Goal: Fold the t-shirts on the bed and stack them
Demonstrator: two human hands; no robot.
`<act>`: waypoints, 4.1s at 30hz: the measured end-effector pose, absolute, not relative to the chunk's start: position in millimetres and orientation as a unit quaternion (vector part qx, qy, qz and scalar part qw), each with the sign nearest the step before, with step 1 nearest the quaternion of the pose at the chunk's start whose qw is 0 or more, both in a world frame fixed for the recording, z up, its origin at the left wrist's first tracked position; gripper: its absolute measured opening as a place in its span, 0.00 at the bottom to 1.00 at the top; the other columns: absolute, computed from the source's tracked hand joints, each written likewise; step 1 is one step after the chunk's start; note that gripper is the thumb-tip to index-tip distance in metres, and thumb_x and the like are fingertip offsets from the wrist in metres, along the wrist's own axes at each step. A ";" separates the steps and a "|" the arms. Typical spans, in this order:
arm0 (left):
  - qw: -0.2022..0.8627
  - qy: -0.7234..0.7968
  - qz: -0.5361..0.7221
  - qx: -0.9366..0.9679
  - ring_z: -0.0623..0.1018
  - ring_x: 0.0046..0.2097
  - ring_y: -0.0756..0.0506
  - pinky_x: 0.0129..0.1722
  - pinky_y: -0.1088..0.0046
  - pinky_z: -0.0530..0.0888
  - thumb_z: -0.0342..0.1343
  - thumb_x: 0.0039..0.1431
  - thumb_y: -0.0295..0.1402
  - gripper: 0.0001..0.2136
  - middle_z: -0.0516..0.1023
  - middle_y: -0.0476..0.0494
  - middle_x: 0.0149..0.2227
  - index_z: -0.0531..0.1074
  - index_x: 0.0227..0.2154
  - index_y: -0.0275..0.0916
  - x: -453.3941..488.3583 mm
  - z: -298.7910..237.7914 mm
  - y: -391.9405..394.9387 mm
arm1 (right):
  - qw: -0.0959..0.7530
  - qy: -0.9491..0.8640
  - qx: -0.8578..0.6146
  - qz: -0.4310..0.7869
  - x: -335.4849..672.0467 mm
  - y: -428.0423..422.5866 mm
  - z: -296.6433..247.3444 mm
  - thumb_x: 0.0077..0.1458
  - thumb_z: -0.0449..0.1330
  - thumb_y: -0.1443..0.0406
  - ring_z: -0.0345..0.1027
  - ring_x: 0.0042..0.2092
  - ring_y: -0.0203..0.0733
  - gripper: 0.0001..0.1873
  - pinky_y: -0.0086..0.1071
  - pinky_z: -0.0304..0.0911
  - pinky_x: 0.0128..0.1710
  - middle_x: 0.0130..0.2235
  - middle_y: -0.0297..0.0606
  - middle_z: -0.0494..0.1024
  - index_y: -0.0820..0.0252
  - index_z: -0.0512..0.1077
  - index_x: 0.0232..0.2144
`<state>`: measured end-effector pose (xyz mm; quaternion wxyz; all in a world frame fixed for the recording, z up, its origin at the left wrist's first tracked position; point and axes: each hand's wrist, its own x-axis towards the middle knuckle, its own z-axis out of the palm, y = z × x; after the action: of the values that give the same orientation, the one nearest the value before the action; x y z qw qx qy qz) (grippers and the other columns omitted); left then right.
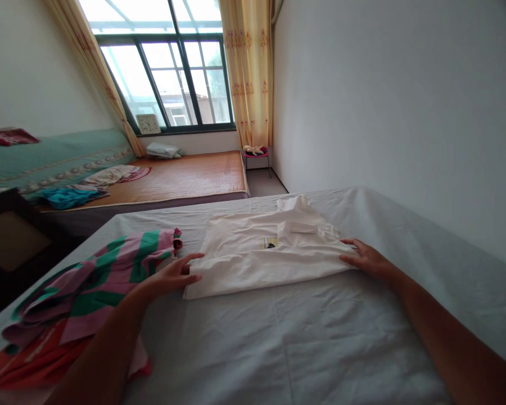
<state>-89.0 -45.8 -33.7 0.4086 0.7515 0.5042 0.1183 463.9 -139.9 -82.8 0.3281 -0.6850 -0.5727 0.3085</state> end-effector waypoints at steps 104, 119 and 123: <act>-0.007 0.225 0.170 0.959 0.69 0.52 0.44 0.52 0.63 0.65 0.49 0.62 0.30 0.13 0.75 0.45 0.48 0.72 0.47 0.46 129.0 -38.9 -59.5 | 0.225 -0.624 -0.744 0.080 456.2 -69.7 -67.4 0.56 0.53 0.59 0.72 0.41 0.44 0.14 0.32 0.63 0.40 0.41 0.43 0.78 0.59 0.72 0.40; 0.065 0.244 0.248 0.935 0.66 0.57 0.44 0.58 0.60 0.62 0.45 0.62 0.27 0.16 0.74 0.44 0.50 0.73 0.48 0.47 150.3 -77.5 -46.6 | 0.256 -0.697 -0.668 -0.053 412.5 -72.1 -76.9 0.57 0.51 0.69 0.62 0.55 0.47 0.20 0.41 0.58 0.53 0.53 0.42 0.72 0.56 0.70 0.50; 0.072 0.222 0.195 0.953 0.60 0.62 0.42 0.60 0.59 0.59 0.44 0.65 0.35 0.19 0.65 0.44 0.59 0.64 0.57 0.46 157.1 -83.1 -56.2 | 0.199 -0.821 -0.535 0.016 379.3 -81.6 -88.1 0.63 0.44 0.64 0.55 0.61 0.42 0.22 0.40 0.51 0.59 0.59 0.38 0.67 0.54 0.64 0.57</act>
<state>157.1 -56.2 -83.1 0.0720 0.9527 0.2219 0.1949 379.3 -81.6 -88.1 0.1992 -0.5351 -0.8208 0.0158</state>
